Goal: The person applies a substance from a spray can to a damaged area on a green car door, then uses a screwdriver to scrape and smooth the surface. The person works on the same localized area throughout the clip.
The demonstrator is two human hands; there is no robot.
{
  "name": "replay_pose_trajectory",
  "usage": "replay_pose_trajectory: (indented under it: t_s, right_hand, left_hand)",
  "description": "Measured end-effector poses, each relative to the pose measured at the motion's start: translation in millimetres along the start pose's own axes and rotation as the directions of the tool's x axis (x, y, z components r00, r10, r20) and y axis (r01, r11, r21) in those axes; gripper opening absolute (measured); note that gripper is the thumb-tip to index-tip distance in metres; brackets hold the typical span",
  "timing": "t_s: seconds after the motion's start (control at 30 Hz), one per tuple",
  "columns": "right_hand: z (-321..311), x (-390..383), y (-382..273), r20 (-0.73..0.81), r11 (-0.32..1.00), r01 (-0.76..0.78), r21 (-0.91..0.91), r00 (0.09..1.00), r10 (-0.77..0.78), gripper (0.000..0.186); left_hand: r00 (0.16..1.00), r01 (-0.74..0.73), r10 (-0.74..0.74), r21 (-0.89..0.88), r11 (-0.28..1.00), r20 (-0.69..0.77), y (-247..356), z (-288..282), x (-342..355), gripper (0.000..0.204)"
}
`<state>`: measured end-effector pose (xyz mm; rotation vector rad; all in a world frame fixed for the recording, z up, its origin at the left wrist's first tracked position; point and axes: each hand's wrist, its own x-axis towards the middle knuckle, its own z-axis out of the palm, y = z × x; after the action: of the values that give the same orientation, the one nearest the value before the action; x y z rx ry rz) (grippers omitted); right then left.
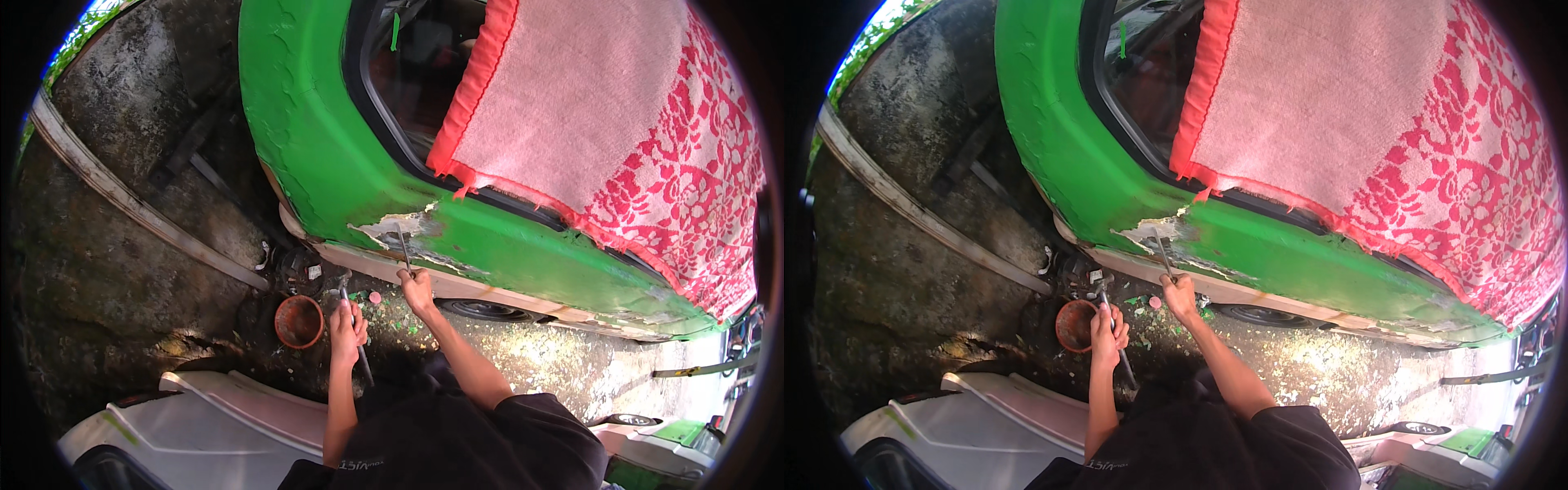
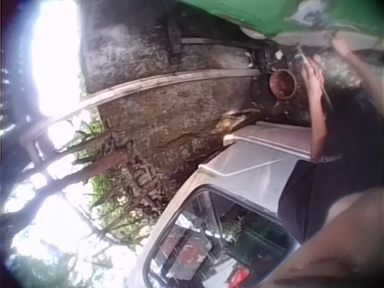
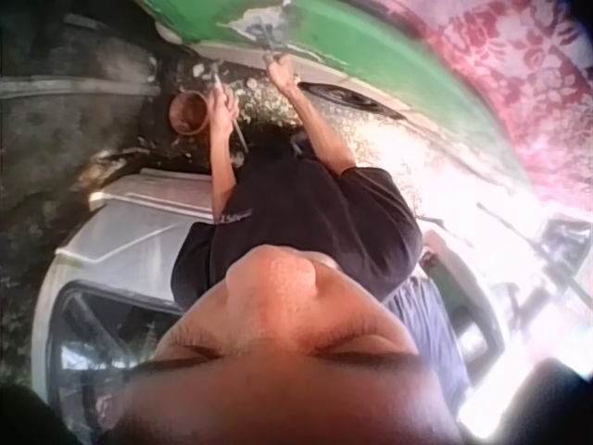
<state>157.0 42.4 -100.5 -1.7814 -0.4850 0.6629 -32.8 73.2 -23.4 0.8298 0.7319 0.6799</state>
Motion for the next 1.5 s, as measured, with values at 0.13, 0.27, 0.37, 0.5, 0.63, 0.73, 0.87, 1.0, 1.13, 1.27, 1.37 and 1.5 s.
replay_pose_trajectory:
  t_s: [0.13,0.27,0.37,0.5,0.63,0.73,0.87,1.0,1.13,1.27,1.37,1.5]
  right_hand:
    - [1,-5,22,-0.020,0.998,-0.033,0.052,0.999,0.034,0.036]
    - [2,0,14,0.007,0.998,-0.038,0.042,0.999,0.038,0.036]
    - [5,6,22,0.031,0.987,-0.034,0.157,0.999,0.030,0.032]
    - [-1,-6,41,0.061,0.961,-0.112,0.253,0.993,0.100,0.033]
    - [0,-2,25,0.107,0.948,-0.130,0.292,0.989,0.102,0.033]
    - [3,-9,39,0.042,0.951,-0.085,0.297,0.996,0.076,0.034]
    - [0,3,33,0.067,0.975,-0.034,0.218,0.998,0.019,0.034]
    - [2,3,38,0.073,0.964,-0.078,0.255,0.995,0.061,0.034]
    - [2,-8,30,0.072,0.957,-0.068,0.282,0.996,0.049,0.035]
    - [3,-5,34,0.095,0.956,-0.090,0.278,0.993,0.066,0.034]
    - [3,-9,36,0.061,0.944,-0.081,0.318,0.996,0.065,0.036]
    - [4,3,16,0.135,0.935,-0.088,0.342,0.990,0.044,0.032]
  left_hand:
    - [1.000,0.024,-0.024,-0.057,0.998,-0.007,0,3,-7,0.036]
    - [1.000,0.004,-0.005,-0.038,0.999,-0.003,1,-4,-6,0.036]
    - [1.000,-0.006,0.006,-0.048,0.999,-0.004,2,-2,-4,0.036]
    - [1.000,-0.003,0.003,-0.047,0.999,0.001,3,-4,-6,0.036]
    - [1.000,-0.008,0.007,-0.039,0.999,-0.027,4,-2,-1,0.036]
    - [1.000,0.000,-0.001,-0.047,0.999,-0.024,6,2,-3,0.037]
    - [1.000,-0.012,0.012,-0.016,1.000,-0.016,3,-2,0,0.037]
    - [1.000,-0.002,0.002,-0.046,0.999,-0.012,2,5,3,0.038]
    - [1.000,-0.004,0.004,-0.022,1.000,-0.004,0,1,-1,0.038]
    - [1.000,0.007,-0.007,-0.034,0.999,-0.005,0,3,0,0.037]
    - [1.000,0.017,-0.018,-0.040,0.999,-0.008,1,5,-2,0.036]
    - [0.999,-0.011,0.011,-0.008,1.000,-0.030,6,5,1,0.036]
